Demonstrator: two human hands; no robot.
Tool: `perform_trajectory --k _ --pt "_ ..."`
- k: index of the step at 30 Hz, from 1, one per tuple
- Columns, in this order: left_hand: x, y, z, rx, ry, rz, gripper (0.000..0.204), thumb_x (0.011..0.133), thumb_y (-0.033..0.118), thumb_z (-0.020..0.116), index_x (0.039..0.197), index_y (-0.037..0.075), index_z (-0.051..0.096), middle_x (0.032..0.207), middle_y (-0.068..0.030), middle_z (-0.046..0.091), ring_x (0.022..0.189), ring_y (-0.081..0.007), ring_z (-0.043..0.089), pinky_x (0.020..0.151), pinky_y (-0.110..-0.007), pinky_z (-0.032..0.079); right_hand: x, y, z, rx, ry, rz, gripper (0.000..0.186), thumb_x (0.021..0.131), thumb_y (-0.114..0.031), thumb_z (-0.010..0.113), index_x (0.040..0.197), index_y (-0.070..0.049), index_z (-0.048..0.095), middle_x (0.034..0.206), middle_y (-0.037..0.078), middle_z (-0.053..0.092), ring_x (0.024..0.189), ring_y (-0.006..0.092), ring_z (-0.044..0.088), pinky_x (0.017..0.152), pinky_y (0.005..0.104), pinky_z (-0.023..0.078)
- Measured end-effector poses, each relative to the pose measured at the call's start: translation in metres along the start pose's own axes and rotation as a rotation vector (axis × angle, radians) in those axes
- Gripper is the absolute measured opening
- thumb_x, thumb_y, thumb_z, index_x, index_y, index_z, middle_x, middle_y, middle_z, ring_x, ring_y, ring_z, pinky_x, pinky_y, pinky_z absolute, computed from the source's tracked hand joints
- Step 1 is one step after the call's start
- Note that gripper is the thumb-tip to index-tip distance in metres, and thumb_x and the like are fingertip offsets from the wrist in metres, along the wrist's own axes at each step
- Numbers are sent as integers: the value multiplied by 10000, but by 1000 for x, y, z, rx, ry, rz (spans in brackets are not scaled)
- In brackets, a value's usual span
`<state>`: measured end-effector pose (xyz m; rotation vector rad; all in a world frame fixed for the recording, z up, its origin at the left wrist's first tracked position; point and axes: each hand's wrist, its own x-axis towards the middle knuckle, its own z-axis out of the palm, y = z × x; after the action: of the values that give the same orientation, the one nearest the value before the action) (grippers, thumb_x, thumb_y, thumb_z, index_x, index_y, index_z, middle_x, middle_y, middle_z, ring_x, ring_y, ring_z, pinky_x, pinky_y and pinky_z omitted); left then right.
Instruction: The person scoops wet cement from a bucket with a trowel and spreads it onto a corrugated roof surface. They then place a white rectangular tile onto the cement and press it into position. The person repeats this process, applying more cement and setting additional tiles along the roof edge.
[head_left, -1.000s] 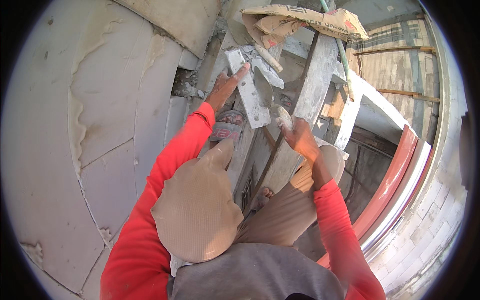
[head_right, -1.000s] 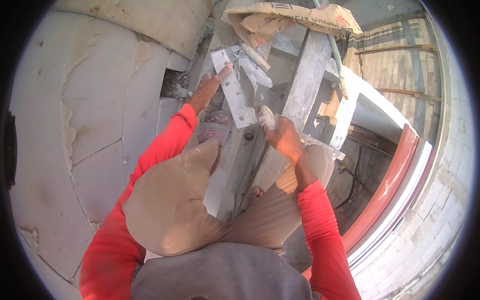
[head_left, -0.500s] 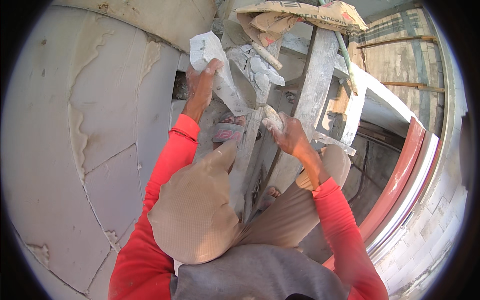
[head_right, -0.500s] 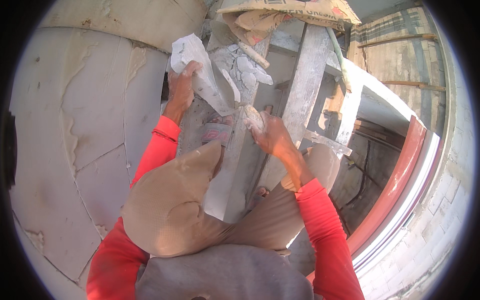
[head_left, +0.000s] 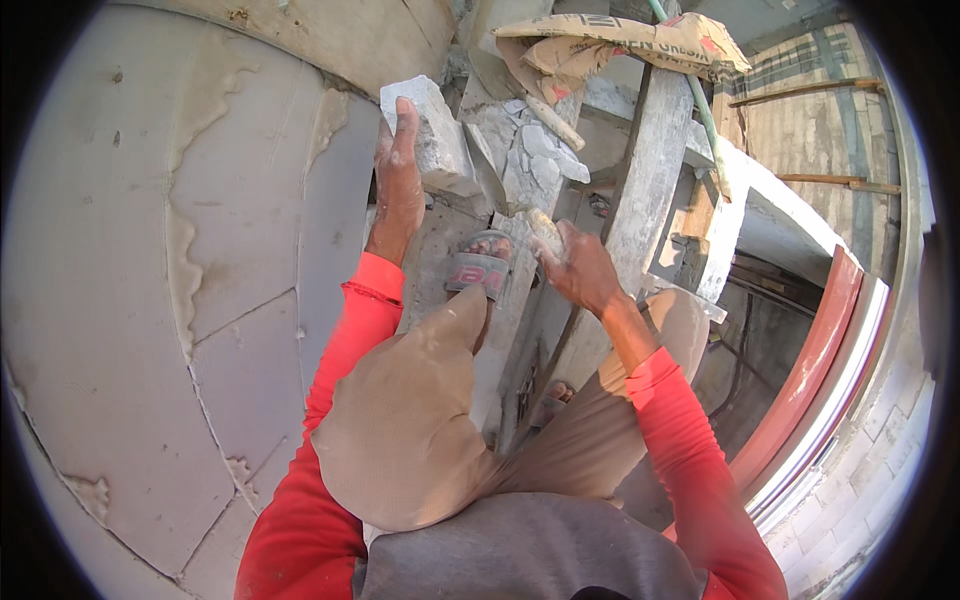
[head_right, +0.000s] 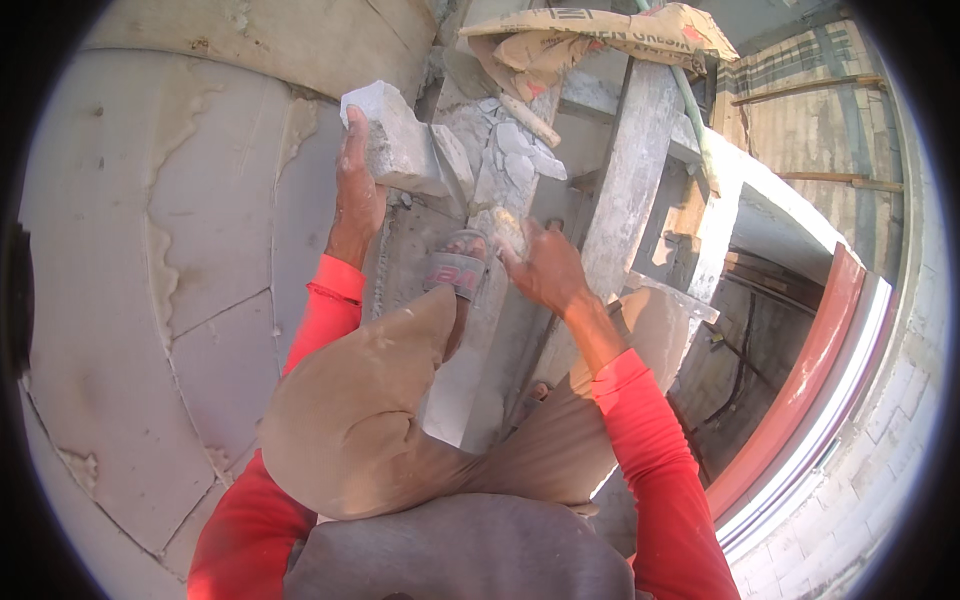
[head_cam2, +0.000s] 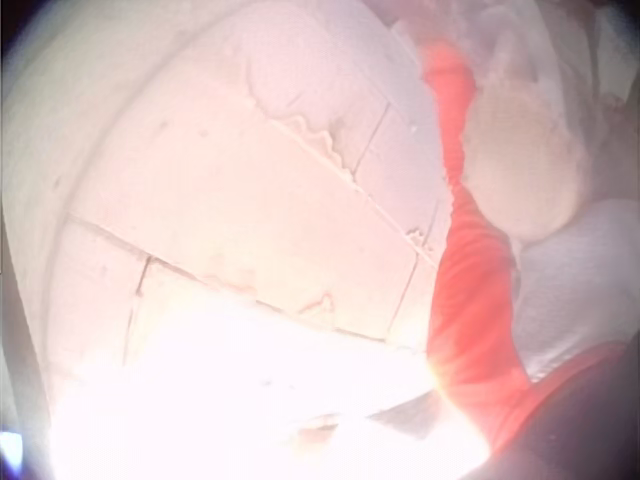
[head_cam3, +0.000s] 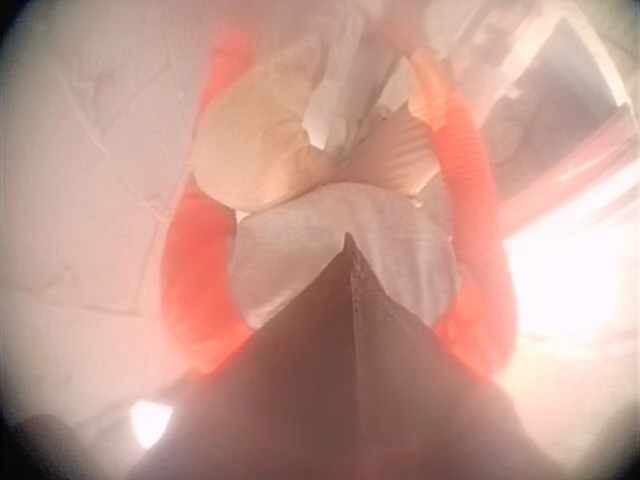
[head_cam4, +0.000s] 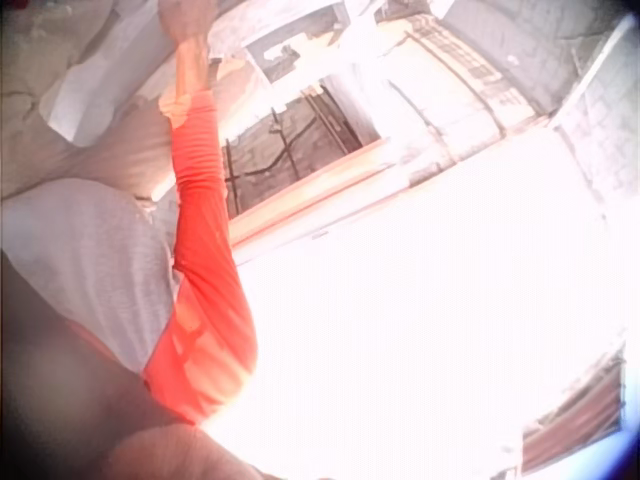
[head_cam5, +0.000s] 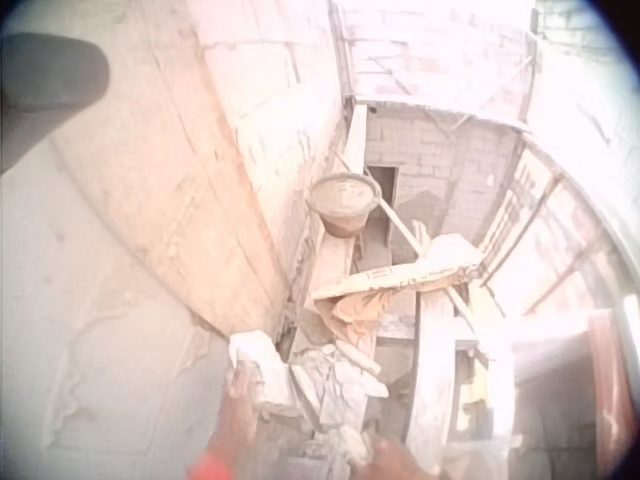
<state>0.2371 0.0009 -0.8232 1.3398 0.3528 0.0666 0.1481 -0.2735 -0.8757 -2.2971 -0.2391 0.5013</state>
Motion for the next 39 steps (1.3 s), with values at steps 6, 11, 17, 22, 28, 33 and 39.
perform_trajectory --k 6,11,17,22,28,33,39 --pt "29 -9 0 311 133 -3 698 1145 466 389 1546 -103 444 1579 -263 503 1459 -352 476 1216 -402 336 4 -46 -47 153 -25 79 468 1018 -386 675 1122 68 648 836 261 697 785 424 692 733 517 537" --pt "14 -15 -6 380 190 143 628 1144 421 355 1407 -115 552 1426 -310 594 1317 -424 554 1145 -457 391 6 -142 -115 693 316 -7 396 1050 -342 651 1073 52 618 747 125 645 689 247 646 659 452 500" --pt "14 -13 -5 540 187 102 648 1143 448 345 1411 -106 547 1367 -329 620 1279 -471 566 1118 -476 410 43 -94 -56 260 149 -92 397 1014 -305 680 1076 84 629 886 316 702 675 447 623 706 477 526" --pt "10 -5 8 496 153 96 668 1140 481 352 1413 -96 548 1385 -333 612 1314 -478 550 1126 -474 408 30 -125 -67 509 496 -53 461 1018 -369 675 1004 91 653 870 299 700 745 448 628 742 450 536" --pt "21 2 -1 574 264 149 649 1140 473 348 1390 -87 561 1354 -333 623 1278 -488 562 1112 -482 416 50 -78 -47 262 188 -73 494 1037 -399 659 951 87 640 809 256 674 792 368 706 751 477 541" --pt "11 -3 14 530 191 94 708 1123 525 364 1424 -91 539 1393 -342 597 1299 -492 550 1130 -487 405 39 -68 -13 373 361 -85 446 1045 -368 648 1011 77 670 901 322 711 812 518 652 761 520 522" --pt "3 -8 5 559 235 40 755 1118 545 361 1439 -123 511 1400 -364 584 1318 -500 543 1131 -483 408 26 -112 -72 566 205 99 411 1041 -319 653 978 86 637 837 292 694 704 452 616 702 464 513"
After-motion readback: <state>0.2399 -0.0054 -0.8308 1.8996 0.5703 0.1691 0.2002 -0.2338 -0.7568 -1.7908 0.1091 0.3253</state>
